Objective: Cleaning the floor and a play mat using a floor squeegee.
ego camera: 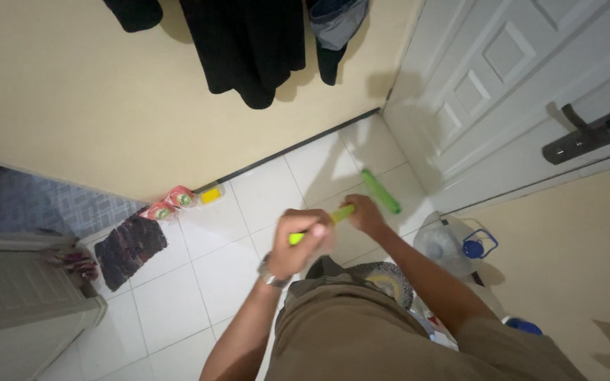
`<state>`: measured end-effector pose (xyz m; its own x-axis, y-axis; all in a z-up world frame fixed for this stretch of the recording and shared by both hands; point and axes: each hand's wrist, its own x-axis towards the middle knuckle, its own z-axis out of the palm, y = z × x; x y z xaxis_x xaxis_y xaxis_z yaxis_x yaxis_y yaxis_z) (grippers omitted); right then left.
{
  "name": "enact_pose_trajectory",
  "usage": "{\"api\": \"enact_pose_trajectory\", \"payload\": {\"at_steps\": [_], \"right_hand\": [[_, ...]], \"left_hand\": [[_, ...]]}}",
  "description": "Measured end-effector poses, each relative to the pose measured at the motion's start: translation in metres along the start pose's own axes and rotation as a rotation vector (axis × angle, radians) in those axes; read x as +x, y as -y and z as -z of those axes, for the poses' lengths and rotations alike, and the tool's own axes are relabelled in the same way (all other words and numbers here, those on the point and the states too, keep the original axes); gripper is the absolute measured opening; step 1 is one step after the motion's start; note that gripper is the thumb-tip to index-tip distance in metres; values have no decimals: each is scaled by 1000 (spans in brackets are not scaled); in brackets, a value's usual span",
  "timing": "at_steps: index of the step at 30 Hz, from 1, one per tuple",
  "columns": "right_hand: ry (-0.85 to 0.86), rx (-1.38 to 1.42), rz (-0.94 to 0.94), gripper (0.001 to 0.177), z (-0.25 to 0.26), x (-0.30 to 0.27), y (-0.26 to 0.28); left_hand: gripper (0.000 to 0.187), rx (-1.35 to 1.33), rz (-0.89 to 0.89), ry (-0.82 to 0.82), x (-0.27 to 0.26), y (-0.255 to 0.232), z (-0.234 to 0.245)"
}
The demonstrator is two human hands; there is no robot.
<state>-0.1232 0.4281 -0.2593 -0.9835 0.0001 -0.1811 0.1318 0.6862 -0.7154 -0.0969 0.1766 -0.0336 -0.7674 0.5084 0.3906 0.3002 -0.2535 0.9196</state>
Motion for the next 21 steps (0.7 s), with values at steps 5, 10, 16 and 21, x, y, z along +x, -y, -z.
{"api": "enact_pose_trajectory", "payload": {"at_steps": [5,10,16,21], "right_hand": [[290,-3,65,11,-7,-36,113],[383,27,391,7,-43,-62,157],[303,-54,433,14,-83,-47,121],[196,-91,182,12,-77,-41,62]], "left_hand": [[53,-137,-204,-26,8,-106,27],[56,1,-176,-86,-11,-160,37],[50,89,-172,-45,-44,-92,37],[39,35,-6,59,-86,-7,15]]}}
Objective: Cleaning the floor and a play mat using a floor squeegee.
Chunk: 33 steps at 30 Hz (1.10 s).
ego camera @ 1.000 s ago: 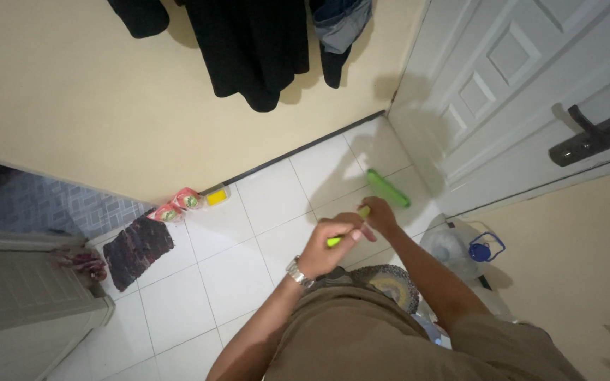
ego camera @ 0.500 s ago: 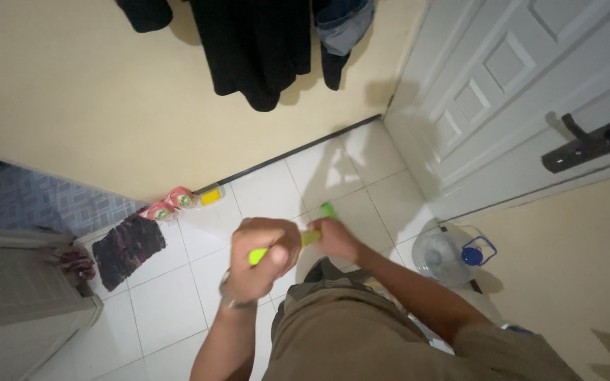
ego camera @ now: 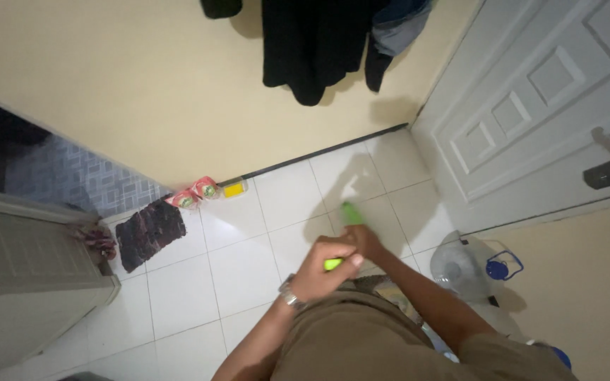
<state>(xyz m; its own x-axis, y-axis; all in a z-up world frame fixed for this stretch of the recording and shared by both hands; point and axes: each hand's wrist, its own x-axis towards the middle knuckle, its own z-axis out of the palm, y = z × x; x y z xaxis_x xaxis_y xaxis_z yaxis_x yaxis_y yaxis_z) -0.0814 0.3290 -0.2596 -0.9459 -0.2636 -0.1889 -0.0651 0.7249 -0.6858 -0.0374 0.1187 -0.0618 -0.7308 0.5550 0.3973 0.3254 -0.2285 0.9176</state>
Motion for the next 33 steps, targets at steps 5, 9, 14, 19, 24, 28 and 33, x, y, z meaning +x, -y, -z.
{"api": "enact_pose_trajectory", "payload": {"at_steps": [5,9,14,19,24,28,33], "right_hand": [[-109,-130,-116,21,-14,0,-70],[-305,-200,23,24,-17,-2,-56],[-242,-7,86,17,-45,-2,23],[-45,-34,-144,12,-81,-13,145],[225,16,-182,21,-98,-26,266],[310,42,26,27,-115,-27,271],[337,-33,-18,29,-120,-18,236]], "left_hand": [[19,23,-34,-4,-1,-23,1],[23,28,-344,-52,-11,-74,26],[30,-18,-16,-33,-63,-33,72],[53,26,-232,-111,-99,-121,130],[58,-8,-261,-97,-121,-220,163],[56,1,-241,-93,-136,-192,163],[50,1,-201,-78,-146,-98,137]]}}
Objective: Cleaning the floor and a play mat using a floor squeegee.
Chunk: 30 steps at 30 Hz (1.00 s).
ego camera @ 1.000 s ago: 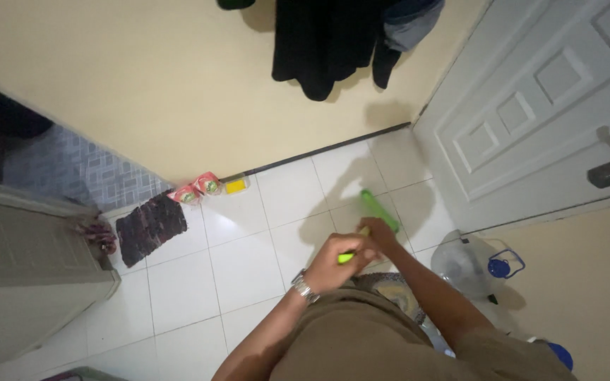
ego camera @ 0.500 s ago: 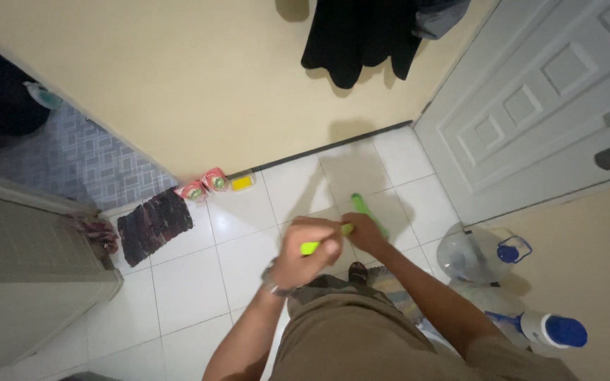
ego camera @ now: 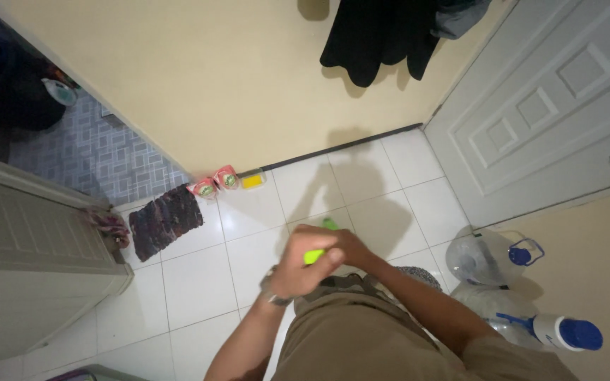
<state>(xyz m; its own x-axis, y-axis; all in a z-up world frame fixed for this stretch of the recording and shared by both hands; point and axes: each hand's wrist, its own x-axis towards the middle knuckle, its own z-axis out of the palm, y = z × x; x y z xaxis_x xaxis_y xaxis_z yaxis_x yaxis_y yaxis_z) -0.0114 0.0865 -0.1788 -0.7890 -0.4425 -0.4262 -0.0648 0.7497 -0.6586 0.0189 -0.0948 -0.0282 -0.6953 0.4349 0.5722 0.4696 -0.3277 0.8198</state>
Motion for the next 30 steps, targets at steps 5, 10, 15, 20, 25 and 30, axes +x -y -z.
{"api": "enact_pose_trajectory", "payload": {"at_steps": [5,10,15,20,25,30], "right_hand": [[-251,38,-58,19,1,-1,-135],[-501,-55,-76,18,9,-12,-234],[-577,-164,-162,27,29,-22,-261],[-462,68,-159,10,56,-15,-204],[-341,187,75,19,75,-10,-133],[-81,533,267,33,101,-15,-77]], "left_hand": [[47,5,107,83,3,56,-38],[43,-45,189,171,8,96,-73],[42,-46,260,196,25,110,-91],[46,-36,142,65,60,110,-73],[52,-105,6,-10,127,20,-50],[51,19,31,50,172,-33,-63]]}}
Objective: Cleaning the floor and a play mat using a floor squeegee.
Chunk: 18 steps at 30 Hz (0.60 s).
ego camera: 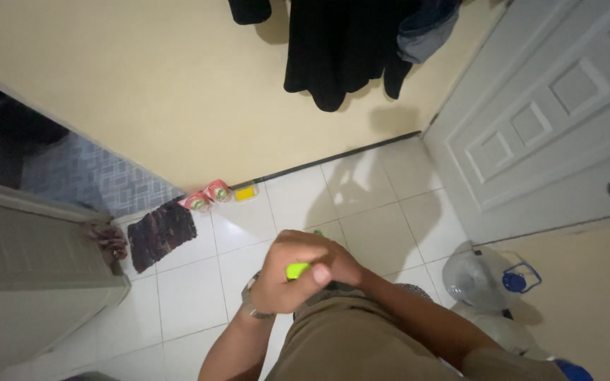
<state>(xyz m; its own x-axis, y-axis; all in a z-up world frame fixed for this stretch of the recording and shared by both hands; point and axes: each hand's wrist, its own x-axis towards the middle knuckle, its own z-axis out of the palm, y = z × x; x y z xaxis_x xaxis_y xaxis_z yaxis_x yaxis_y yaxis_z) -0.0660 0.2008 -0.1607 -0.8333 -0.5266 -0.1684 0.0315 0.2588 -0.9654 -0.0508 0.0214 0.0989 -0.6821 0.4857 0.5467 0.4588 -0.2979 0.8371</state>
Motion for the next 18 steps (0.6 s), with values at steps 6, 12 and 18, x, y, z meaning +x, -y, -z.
{"api": "enact_pose_trajectory", "payload": {"at_steps": [6,12,18], "right_hand": [[133,-76,128,35,42,-22,107],[-156,-367,-124,10,88,-8,-112],[-333,-470,-92,9,135,-24,-161]], "left_hand": [[48,-45,-3,8,12,14,-19],[50,-19,64,-104,-39,124,-33],[43,-101,310,-140,-23,124,-57]]}}
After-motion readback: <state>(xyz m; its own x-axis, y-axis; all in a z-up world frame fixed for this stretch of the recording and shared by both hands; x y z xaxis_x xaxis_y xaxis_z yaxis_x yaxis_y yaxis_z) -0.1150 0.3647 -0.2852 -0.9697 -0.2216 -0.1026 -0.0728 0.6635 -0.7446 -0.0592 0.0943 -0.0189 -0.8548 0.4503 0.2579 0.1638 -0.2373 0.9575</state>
